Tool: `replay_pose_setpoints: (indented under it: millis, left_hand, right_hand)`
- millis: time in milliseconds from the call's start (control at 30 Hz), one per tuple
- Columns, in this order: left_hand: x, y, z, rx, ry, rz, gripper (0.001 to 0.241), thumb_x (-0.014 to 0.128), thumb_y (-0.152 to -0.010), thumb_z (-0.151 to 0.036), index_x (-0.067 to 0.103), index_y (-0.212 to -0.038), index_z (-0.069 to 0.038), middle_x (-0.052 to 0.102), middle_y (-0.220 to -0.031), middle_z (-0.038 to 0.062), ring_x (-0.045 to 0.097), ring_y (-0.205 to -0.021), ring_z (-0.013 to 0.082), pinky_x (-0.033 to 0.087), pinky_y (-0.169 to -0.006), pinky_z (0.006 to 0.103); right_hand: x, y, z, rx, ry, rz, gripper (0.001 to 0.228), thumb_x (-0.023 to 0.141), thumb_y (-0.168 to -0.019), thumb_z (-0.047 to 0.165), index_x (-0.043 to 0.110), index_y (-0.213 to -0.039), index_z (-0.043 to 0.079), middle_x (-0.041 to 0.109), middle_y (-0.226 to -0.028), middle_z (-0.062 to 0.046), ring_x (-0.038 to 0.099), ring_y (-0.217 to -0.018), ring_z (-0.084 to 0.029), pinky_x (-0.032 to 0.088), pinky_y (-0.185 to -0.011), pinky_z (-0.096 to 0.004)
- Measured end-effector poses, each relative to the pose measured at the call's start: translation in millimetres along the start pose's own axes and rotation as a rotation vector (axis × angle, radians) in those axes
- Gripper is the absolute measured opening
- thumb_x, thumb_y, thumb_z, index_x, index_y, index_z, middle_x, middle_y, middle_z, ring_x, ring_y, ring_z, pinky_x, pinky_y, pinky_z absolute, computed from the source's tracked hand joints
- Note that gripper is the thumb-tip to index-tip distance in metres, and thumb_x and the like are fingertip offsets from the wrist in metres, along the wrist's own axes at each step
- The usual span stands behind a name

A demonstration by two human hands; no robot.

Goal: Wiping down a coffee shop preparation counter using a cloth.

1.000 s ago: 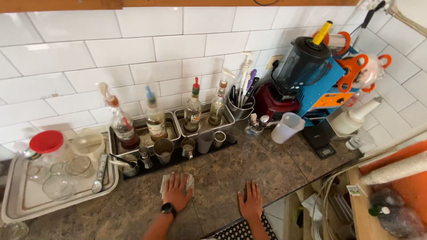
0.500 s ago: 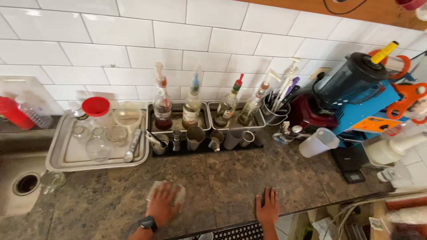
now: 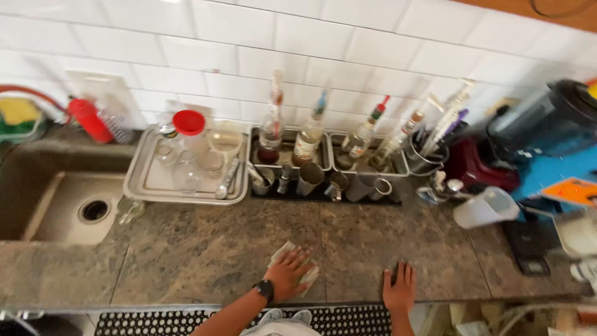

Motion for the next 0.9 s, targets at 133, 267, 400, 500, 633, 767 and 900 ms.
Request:
replay_pose_setpoints:
  millis: [133,267,400,500,633,767,900]
  left_hand:
    - [-16.8,58.9,49.5,-0.203,-0.099,0.022,0.072,0.033,-0.102,-0.064,0.027,-0.163,-0.026,0.015,-0.172,0.006,0.009,-0.157,0.0341,0.002,-0.126,0.0608]
    - [-14.5,113.9,148.6,-0.609,-0.53,-0.051,0.078,0.028,-0.1,-0.067,0.02,-0.164,-0.023,0.023,-0.171,0.01,0.03,-0.152,0.0334,0.024,-0.12,0.057]
    - [-13.6,110.4,182.3,-0.837,-0.296,-0.34,0.074,0.035,-0.1,-0.067,0.026,-0.165,-0.033,0.02,-0.174,0.002,0.013,-0.161,0.0316,0.017,-0.128,0.0521]
    - [-23.0,54.2,137.7,-0.811,-0.51,-0.242,0.071,0.029,-0.102,-0.056,0.031,-0.159,-0.014,0.042,-0.158,0.019,0.049,-0.13,0.036,0.034,-0.113,0.0578]
    - [-47.7,1.9,4.3,-0.309,-0.272,0.022,0.059,0.042,-0.098,-0.051,0.039,-0.141,-0.01,0.039,-0.142,0.016,0.035,-0.127,0.036,0.023,-0.109,0.0549]
    - [-9.0,22.9,-12.6,0.09,0.093,-0.018,0.063,0.041,-0.108,-0.053,0.037,-0.162,-0.019,0.015,-0.173,0.008,0.006,-0.158,0.0369,0.009,-0.123,0.0617]
    - [-18.9,49.2,70.6,-0.193,-0.207,-0.007,0.07,0.061,-0.095,-0.058,0.048,-0.152,-0.019,0.042,-0.159,0.007,0.037,-0.144,0.0327,0.024,-0.121,0.0556]
  right_hand:
    - [18.9,-13.9,-10.9,0.034,0.079,-0.065,0.085,0.02,-0.097,0.075,0.021,-0.167,0.028,0.011,-0.178,0.005,0.012,-0.164,-0.023,0.029,-0.126,-0.043]
    - [30.3,-24.6,-18.4,0.092,0.063,-0.029,0.087,0.02,-0.095,0.079,0.021,-0.167,0.031,0.008,-0.178,0.006,0.011,-0.164,-0.024,0.024,-0.129,-0.048]
    - [20.0,-16.3,-11.4,0.046,0.035,-0.088,0.086,0.019,-0.096,0.077,0.019,-0.168,0.029,0.009,-0.178,0.005,0.011,-0.164,-0.023,0.022,-0.129,-0.045]
    - [10.6,-12.9,-6.6,0.058,0.019,-0.025,0.083,0.02,-0.098,0.072,0.012,-0.169,0.029,0.003,-0.178,0.006,0.007,-0.164,-0.021,0.02,-0.129,-0.042]
    - [8.3,-7.9,-3.8,0.042,0.012,-0.001,0.086,0.021,-0.096,0.075,0.011,-0.169,0.031,0.001,-0.178,0.009,0.005,-0.164,-0.02,0.023,-0.128,-0.042]
    - [7.7,-5.1,-4.7,0.017,0.029,-0.019,0.084,0.021,-0.096,0.074,0.01,-0.168,0.033,0.002,-0.178,0.009,0.006,-0.164,-0.02,0.027,-0.127,-0.042]
    - [6.3,-2.2,-1.2,0.045,0.021,-0.05,0.083,0.02,-0.097,0.074,0.011,-0.168,0.033,0.003,-0.178,0.009,0.003,-0.165,-0.017,0.023,-0.128,-0.041]
Point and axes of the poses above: each hand's wrist, its own y-axis away from the middle knuckle, its own x-axis out of the palm, z = x × y, the point moved 3 cm from there along -y, towards the middle knuckle
